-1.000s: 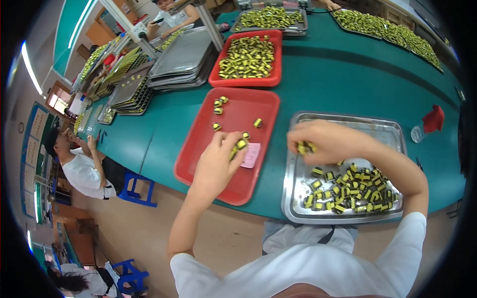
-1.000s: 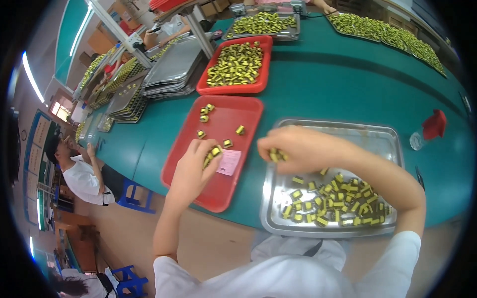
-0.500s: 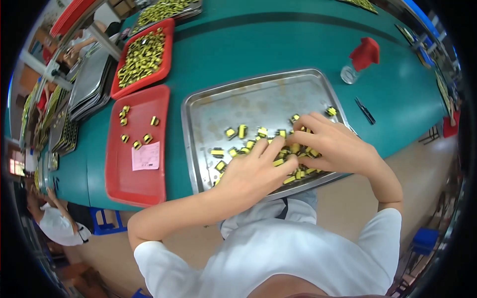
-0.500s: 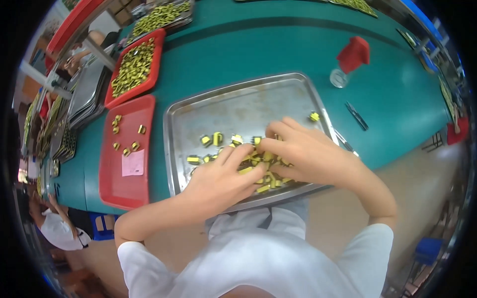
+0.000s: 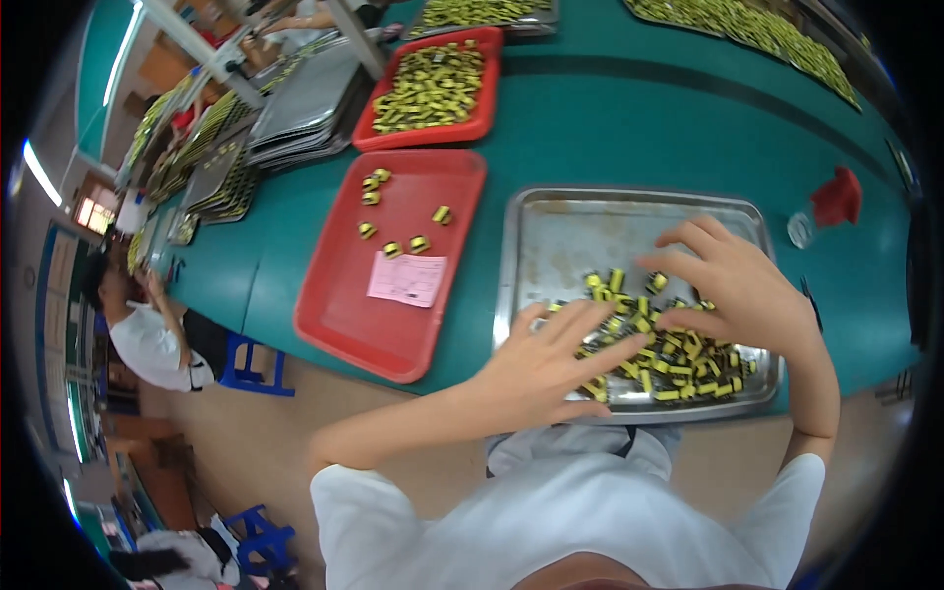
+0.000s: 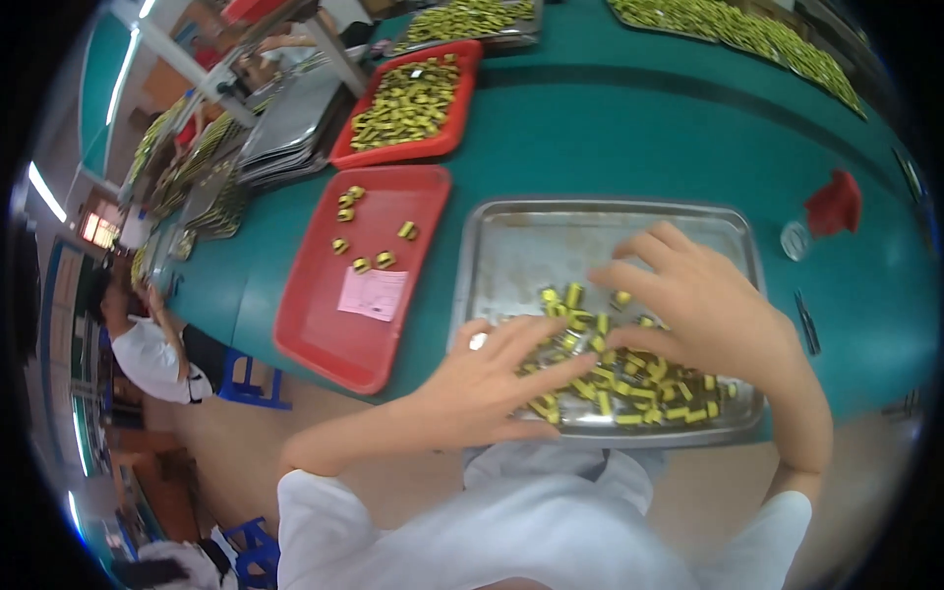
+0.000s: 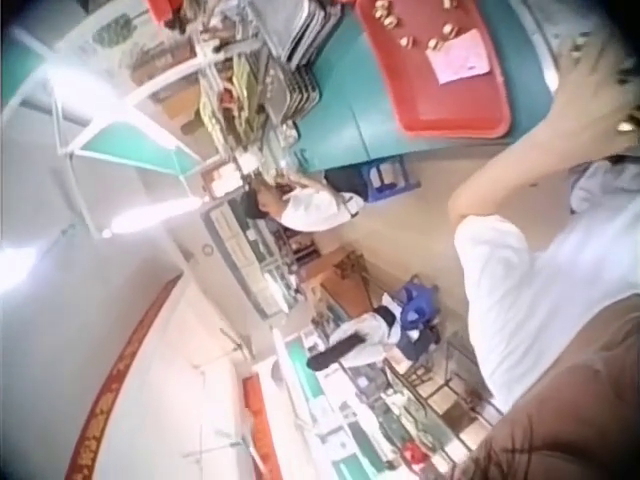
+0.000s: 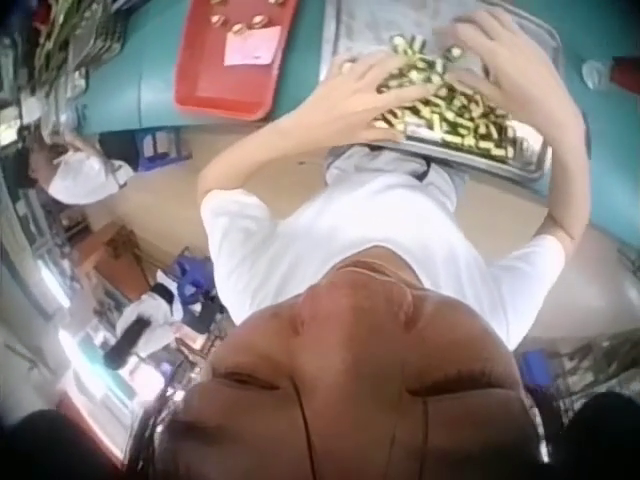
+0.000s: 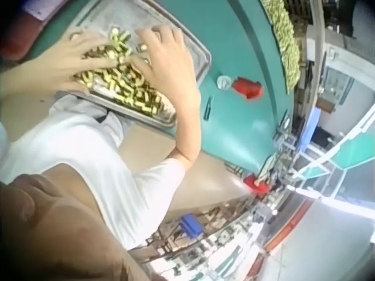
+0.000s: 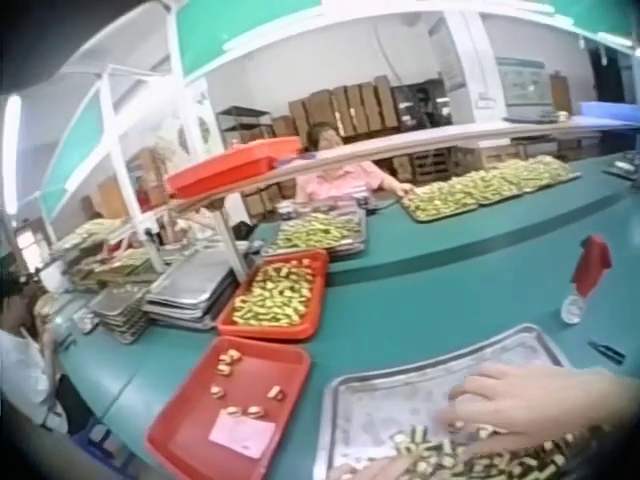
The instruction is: The person sorts and arranges small yellow electronic components by hand, placing them into a metal grid plate from a tray.
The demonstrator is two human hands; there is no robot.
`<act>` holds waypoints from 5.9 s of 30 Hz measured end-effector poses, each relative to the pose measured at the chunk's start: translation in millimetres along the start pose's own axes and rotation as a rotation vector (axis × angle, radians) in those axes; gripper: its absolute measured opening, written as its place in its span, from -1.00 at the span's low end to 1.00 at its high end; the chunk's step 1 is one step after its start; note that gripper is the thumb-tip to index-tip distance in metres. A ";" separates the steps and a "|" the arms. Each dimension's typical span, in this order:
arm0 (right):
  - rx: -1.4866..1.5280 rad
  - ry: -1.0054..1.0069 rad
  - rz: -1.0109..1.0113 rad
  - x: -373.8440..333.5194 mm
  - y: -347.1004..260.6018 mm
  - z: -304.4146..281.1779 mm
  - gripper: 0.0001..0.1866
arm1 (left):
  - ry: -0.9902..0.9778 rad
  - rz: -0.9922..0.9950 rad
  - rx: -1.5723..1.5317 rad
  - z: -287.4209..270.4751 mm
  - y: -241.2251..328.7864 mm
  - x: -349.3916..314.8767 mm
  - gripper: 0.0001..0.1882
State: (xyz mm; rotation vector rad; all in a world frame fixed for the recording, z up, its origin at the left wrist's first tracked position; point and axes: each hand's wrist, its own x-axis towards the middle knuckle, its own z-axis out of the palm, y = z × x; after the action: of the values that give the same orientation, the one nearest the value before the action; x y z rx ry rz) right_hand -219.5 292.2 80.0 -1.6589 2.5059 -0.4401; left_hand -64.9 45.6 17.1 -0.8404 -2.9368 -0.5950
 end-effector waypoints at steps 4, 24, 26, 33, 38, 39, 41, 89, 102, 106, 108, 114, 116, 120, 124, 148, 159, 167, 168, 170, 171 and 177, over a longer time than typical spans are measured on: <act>0.029 0.085 -0.170 98.1 -8.9 16.0 -0.49 | 0.176 0.041 -0.122 -19.0 -13.8 -16.8 -0.15; 0.022 -0.054 -0.279 311.9 -85.9 170.4 -0.28 | 0.265 -0.759 0.261 -67.4 -278.1 -86.1 -0.06; 0.002 -0.048 -0.280 319.6 -76.4 182.5 -0.34 | 0.270 -0.720 0.289 -65.7 -293.5 -72.1 -0.05; -0.096 -0.184 -0.281 300.8 -69.5 159.1 -0.51 | 0.277 -0.736 0.362 -49.3 -310.0 -43.5 -0.36; -0.061 -0.207 -0.300 287.4 -64.6 156.7 -0.59 | 0.287 -0.704 0.428 -44.3 -308.8 -46.1 -0.59; -0.024 -0.230 -0.289 288.0 -61.6 155.8 -0.61 | 0.277 -0.685 0.440 -43.3 -308.0 -46.7 -0.63; 0.009 -0.250 -0.284 290.9 -56.1 154.8 -0.63 | 0.280 -0.686 0.435 -43.1 -307.0 -50.1 -0.65; 0.184 0.302 -0.062 50.4 29.0 36.8 -0.72 | 0.297 -0.096 0.067 -39.6 -71.1 42.2 -0.73; 0.236 0.088 -0.027 112.2 58.7 75.3 -0.64 | 0.173 -0.121 0.240 -37.9 -132.1 55.2 -0.80; 0.259 0.045 0.019 108.0 53.4 69.3 -0.58 | 0.158 -0.139 0.215 -50.6 -133.0 51.1 -0.79; 0.289 0.043 0.033 106.2 52.6 68.5 -0.54 | 0.146 -0.125 0.206 -51.1 -130.1 51.7 -0.78; 0.206 0.060 0.011 107.4 59.0 69.6 -0.55 | 0.130 -0.056 0.347 -31.6 -116.1 60.3 -0.73; 0.193 0.076 0.010 106.6 58.7 69.9 -0.56 | 0.105 -0.101 0.331 -38.7 -117.1 60.6 -0.74; 0.200 0.068 0.030 106.1 54.8 64.3 -0.62 | 0.147 -0.217 0.247 -50.5 -125.2 57.9 -0.77; 0.160 0.109 -0.002 110.4 56.0 71.6 -0.69 | 0.225 -0.187 0.257 -48.0 -139.8 56.9 -0.78; 0.126 0.177 -0.005 138.9 50.6 75.2 -0.77 | 0.192 -0.218 0.188 -38.4 -142.0 64.3 -0.84; 0.123 0.168 -0.022 138.4 47.5 68.7 -0.76 | 0.239 -0.176 0.256 -43.6 -153.1 58.9 -0.76; 0.112 0.186 -0.045 141.7 50.5 74.7 -0.78 | 0.168 -0.145 0.266 -40.5 -149.0 62.3 -0.78; 0.103 0.181 -0.041 141.3 50.3 74.0 -0.79 | 0.166 -0.145 0.284 -40.4 -147.9 62.7 -0.76; 0.102 0.176 -0.038 140.1 50.3 73.0 -0.79 | 0.183 -0.150 0.323 -40.7 -144.8 63.8 -0.75; 0.102 0.172 -0.034 139.2 50.4 72.3 -0.79 | 0.201 -0.155 0.363 -40.6 -143.5 64.8 -0.73; 0.106 0.134 0.009 130.4 52.4 60.5 -0.79 | 0.189 -0.133 0.493 -23.1 -141.1 72.9 -0.69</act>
State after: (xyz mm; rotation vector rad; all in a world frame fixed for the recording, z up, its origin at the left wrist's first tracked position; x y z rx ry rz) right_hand -303.1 181.1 16.2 -1.6292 2.5316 -0.6925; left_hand -201.5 -36.4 -1.6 -0.5058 -2.7833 0.0561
